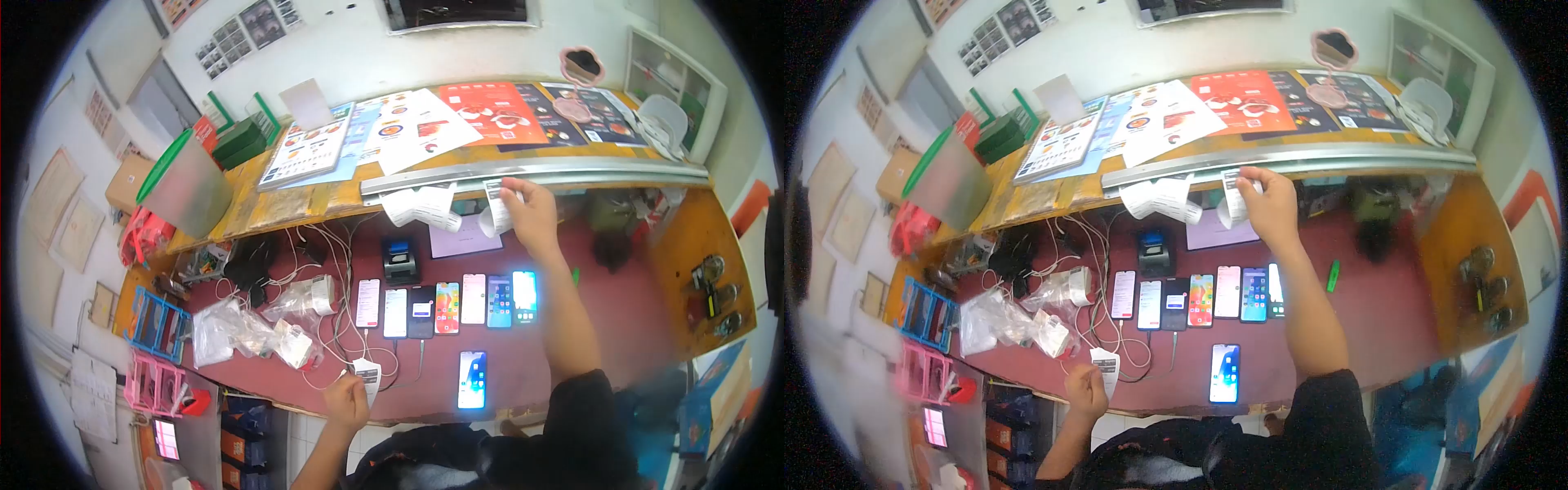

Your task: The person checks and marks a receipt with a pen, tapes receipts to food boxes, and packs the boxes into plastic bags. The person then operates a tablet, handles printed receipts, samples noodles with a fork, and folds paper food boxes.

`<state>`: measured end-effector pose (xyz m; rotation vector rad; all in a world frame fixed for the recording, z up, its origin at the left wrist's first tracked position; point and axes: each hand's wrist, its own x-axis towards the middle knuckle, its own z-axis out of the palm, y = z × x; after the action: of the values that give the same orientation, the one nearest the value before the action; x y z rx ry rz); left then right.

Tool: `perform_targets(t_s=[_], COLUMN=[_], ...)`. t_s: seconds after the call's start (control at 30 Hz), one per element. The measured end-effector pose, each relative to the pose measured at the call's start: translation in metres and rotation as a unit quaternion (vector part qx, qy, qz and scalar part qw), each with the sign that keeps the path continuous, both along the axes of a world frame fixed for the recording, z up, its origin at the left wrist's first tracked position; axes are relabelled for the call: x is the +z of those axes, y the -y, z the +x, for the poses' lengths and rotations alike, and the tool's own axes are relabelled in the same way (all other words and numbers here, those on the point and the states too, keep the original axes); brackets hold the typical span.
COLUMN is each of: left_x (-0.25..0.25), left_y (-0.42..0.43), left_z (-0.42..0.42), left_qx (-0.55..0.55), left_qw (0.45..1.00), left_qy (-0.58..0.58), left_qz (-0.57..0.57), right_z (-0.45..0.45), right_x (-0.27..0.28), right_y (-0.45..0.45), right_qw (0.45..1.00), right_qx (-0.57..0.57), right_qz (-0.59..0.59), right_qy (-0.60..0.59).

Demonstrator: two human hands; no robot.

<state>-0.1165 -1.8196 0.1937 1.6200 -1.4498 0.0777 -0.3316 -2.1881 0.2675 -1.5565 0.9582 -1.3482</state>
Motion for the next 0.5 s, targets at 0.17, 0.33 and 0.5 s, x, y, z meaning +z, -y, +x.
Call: perform_targets(t_s=[0.17, 0.33, 0.5], left_x=[-0.006, -0.021, -0.008], left_y=[-0.031, -0.080, -0.194], left_z=[0.009, 0.015, 0.035], left_qx=[0.002, 0.091, 0.219], left_qw=[1.000, 0.964, 0.965], left_qy=[0.004, -0.187, -0.109], left_qz=[0.029, -0.168, -0.098], right_z=[0.022, 0.046, 0.040], right_x=[0.036, 0.021, 0.031], right_y=[-0.055, -0.048, -0.064], right_qw=[0.835, 0.798, 0.776], right_qx=[-0.250, -0.181, -0.202], right_qz=[-0.277, -0.413, -0.349], right_qy=[-0.404, -0.400, -0.485])
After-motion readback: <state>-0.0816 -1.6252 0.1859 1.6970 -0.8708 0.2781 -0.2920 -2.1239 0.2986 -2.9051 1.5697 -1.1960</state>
